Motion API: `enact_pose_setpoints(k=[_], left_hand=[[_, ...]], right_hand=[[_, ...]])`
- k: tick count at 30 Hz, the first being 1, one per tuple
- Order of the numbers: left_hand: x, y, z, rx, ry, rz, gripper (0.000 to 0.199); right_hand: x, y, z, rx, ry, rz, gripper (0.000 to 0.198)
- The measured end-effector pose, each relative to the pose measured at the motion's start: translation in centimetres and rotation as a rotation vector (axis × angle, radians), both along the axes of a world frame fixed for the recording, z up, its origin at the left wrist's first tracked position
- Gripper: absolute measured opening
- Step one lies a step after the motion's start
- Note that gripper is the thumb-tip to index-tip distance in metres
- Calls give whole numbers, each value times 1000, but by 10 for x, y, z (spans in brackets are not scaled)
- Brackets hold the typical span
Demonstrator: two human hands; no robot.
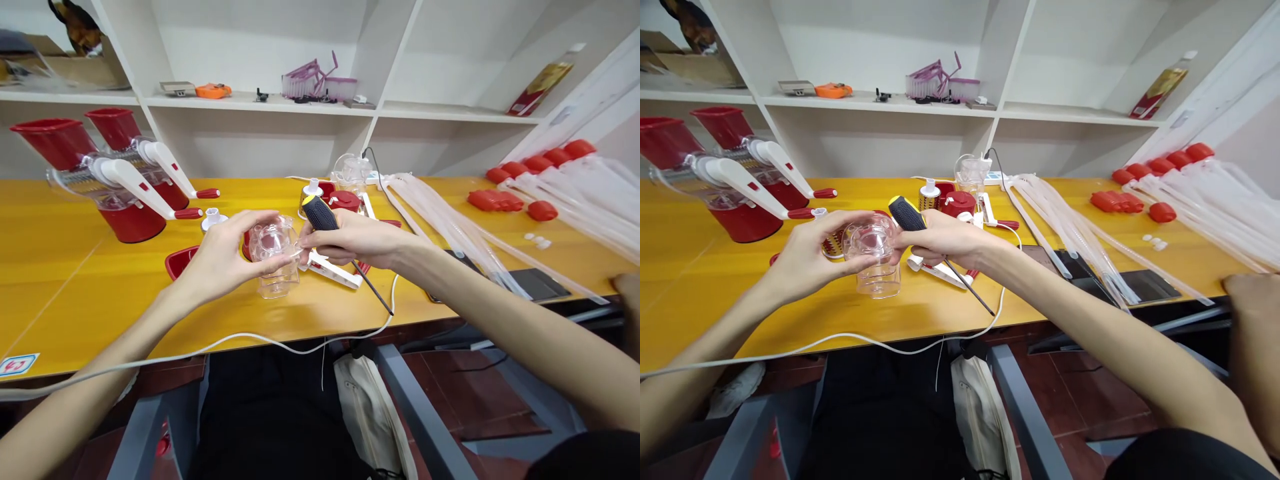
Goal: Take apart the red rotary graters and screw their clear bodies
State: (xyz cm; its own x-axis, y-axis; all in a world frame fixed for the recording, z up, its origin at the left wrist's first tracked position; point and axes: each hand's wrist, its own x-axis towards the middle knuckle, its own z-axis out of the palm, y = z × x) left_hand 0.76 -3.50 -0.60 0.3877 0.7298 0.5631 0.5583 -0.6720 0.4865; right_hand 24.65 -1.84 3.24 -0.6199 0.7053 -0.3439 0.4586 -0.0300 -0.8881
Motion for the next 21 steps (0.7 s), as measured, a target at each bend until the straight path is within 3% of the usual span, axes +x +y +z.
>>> enact_pose_setpoints(k=[5,12,17,21], left_hand=[[-6,8,-3,128,108,0,68],[-7,9,-8,97,116,18,62],[-7,10,-11,106,68,-6,54],[-7,12,-11,77,49,-52,50]], right_hand=[[11,2,3,96,-57,-94,70],[26,9,17,158,150,-335,52],[26,8,10,177,134,-332,53],[28,8,5,183,140,-337,43]])
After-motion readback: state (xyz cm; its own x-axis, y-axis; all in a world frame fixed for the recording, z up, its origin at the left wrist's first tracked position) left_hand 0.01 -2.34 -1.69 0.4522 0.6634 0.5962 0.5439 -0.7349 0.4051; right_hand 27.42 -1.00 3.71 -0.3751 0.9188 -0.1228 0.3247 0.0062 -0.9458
